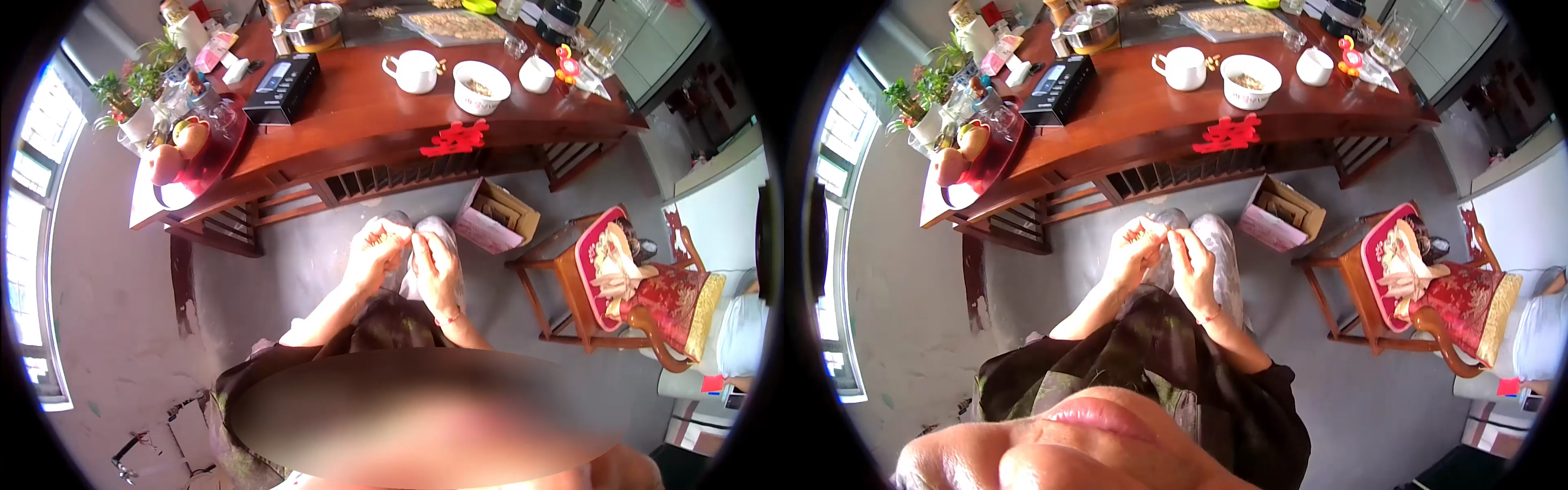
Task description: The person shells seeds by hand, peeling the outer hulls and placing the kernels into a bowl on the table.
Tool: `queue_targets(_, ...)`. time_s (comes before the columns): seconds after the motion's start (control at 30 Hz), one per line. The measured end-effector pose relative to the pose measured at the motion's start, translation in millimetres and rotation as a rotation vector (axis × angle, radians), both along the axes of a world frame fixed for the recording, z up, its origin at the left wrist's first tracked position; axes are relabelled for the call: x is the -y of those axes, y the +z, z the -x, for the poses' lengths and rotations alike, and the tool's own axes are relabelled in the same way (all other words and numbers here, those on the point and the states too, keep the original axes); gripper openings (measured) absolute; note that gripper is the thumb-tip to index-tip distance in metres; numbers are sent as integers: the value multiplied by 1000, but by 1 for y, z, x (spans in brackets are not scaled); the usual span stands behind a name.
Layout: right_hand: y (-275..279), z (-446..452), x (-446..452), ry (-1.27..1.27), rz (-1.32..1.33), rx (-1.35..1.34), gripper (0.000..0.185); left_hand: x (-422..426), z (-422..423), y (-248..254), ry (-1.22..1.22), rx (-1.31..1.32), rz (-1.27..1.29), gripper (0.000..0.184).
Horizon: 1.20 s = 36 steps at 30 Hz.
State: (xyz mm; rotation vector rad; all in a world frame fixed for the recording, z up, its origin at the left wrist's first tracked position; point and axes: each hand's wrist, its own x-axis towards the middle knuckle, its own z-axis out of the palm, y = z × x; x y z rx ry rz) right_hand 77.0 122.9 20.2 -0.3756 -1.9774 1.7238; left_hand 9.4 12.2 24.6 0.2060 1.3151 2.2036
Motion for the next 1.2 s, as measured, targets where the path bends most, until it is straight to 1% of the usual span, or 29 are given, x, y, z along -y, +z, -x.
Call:
queue_targets(0.03, 2, -1, -1, 48, 118, 28, 17, -1, 0, -3, 7, 2, -12, 11)
queue_targets(0.07, 0, -1, 0, 44, 120, 33, 17, -1, -1, -6, 3, 8, -11, 11)
queue_targets(0.13, -5, 1, 3, 58, 299, 32, 18, -2, -1, -9, 30, 8, -30, 11)
queue_targets(0.2, -4, 1, 4, 59, 319, 35, 18, 0, -1, -10, 24, 11, -23, 12)
queue_targets(0.27, -4, 2, 3, 85, 285, 14, 18, -1, 0, -10, 47, -19, -16, 13)
queue_targets(0.33, -8, 3, 4, 97, 338, 23, 17, -1, 0, -12, 67, -21, -21, 13)
queue_targets(0.43, -8, 3, 7, 97, 326, 13, 17, 0, -1, -13, 77, -13, -31, 13)
queue_targets(0.5, -9, 4, 7, 98, 382, 37, 18, -1, -1, -10, 66, -12, -36, 12)
queue_targets(0.63, -11, 4, 10, 86, 395, 41, 18, -2, -3, -11, 107, -24, -23, 10)
queue_targets(0.73, -12, 4, 9, 94, 396, 39, 18, -3, -3, -12, 119, -79, -8, 10)
queue_targets(0.8, -16, 4, 10, 68, 305, 30, 17, -2, -5, -16, 134, -103, 23, 10)
queue_targets(0.83, -16, 4, 11, 65, 305, 35, 17, -2, -6, -16, 133, -98, 24, 10)
queue_targets(0.9, -15, 6, 13, 4, 145, -16, 16, -2, -5, -15, 133, -97, 8, 10)
queue_targets(1.07, -15, 6, 10, 46, 234, 51, 15, 1, -2, -15, 116, -110, 19, 11)
queue_targets(1.13, -17, 10, 12, 20, 36, -53, 19, 4, 0, -23, 95, -122, 6, 10)
queue_targets(1.17, -11, 10, 12, 11, -25, -56, 19, 3, 0, -23, 92, -116, 8, 10)
queue_targets(1.2, -10, 10, 11, 8, -23, -49, 19, 2, -1, -20, 111, -90, 12, 10)
